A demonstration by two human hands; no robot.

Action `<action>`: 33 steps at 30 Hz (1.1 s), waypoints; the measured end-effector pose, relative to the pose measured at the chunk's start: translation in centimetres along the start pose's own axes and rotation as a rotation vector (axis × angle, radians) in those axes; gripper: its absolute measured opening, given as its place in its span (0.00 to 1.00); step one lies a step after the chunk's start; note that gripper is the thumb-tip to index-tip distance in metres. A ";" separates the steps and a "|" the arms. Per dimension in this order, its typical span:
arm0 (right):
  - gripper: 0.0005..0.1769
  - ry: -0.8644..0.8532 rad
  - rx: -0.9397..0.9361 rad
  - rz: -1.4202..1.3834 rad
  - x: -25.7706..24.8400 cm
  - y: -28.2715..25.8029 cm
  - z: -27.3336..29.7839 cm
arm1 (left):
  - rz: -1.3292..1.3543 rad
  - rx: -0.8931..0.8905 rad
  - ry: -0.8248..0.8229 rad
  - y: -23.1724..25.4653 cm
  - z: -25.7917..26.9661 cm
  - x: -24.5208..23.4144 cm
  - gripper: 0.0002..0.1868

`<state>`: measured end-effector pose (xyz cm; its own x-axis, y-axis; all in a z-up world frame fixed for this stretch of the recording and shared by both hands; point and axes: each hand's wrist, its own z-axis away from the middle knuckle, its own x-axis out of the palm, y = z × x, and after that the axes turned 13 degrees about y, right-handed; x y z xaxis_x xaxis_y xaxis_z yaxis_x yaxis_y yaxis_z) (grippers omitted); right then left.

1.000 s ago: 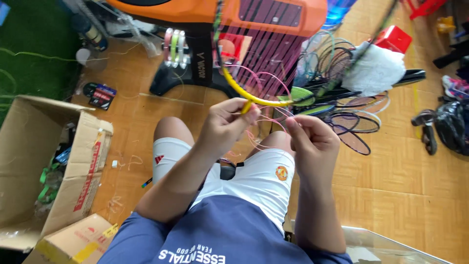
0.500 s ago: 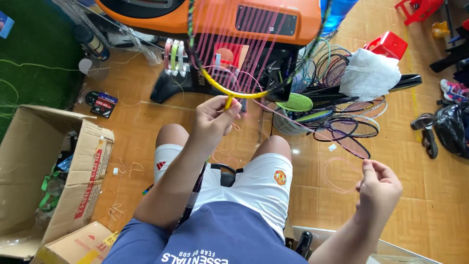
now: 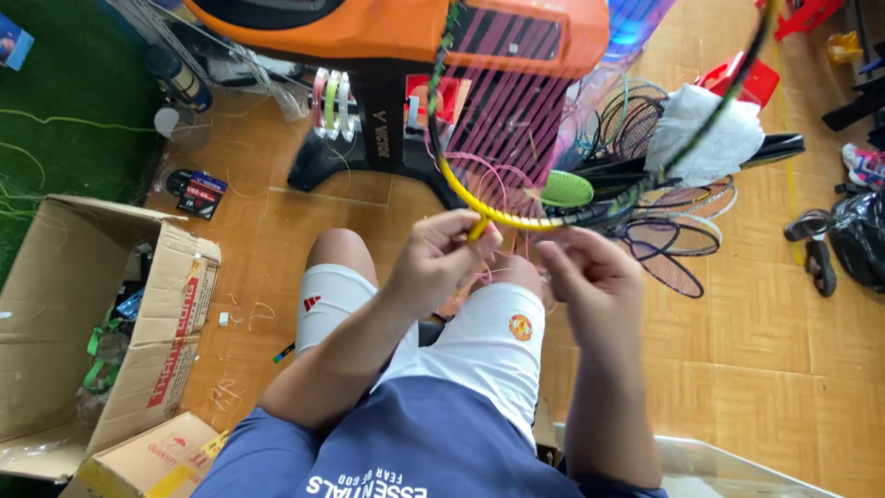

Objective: The person strings a badminton racket by hand, weaving and pulling the string through the grommets across the racket frame.

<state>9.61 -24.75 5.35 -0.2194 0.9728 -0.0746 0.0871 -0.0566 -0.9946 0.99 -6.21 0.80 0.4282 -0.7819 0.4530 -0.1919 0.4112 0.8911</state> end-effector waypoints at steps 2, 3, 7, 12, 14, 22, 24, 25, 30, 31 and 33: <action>0.06 0.054 -0.039 0.080 1.3 -0.1 -0.1 | 0.009 -0.007 -0.014 0.1 0.0 0.5 0.08; 0.06 0.072 -0.039 0.085 1.5 0.0 0.1 | 0.009 -0.032 -0.004 0.1 0.1 0.6 0.08; 0.11 0.225 -0.169 0.090 1.6 0.1 0.7 | -0.017 -0.057 -0.024 -0.2 0.2 1.4 0.07; 0.12 0.411 -0.337 0.203 1.4 0.8 2.1 | 0.014 -0.142 -0.103 -0.6 -1.0 2.9 0.06; 0.09 0.440 -0.271 0.202 0.7 0.6 2.5 | 0.016 -0.163 -0.147 -0.6 -1.1 3.8 0.06; 0.07 0.652 -0.349 0.312 -2.1 0.5 5.1 | 0.011 -0.274 -0.374 -2.2 -2.1 7.4 0.06; 0.07 0.683 -0.323 0.334 -2.8 0.2 5.8 | -0.008 -0.300 -0.430 -2.5 -1.9 8.1 0.06; 0.07 0.690 -0.280 0.320 -3.1 0.1 6.4 | -0.018 -0.316 -0.453 -2.8 -1.8 8.3 0.05; 0.04 0.748 -0.079 0.199 -4.6 0.4 9.2 | -0.085 -0.329 -0.497 -4.1 -2.1 8.8 0.05; 0.04 0.771 -0.052 0.189 -5.0 0.7 10.1 | -0.090 -0.330 -0.515 -4.3 -2.0 8.6 0.05; 0.04 0.827 0.020 0.190 -6.0 1.7 12.1 | -0.101 -0.345 -0.495 -4.5 -2.2 8.0 0.05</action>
<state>-0.69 -33.44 3.28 0.5794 0.7967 -0.1717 0.0315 -0.2324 -0.9721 7.19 -13.29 0.35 -0.0473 -0.9159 0.3986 0.1610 0.3869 0.9080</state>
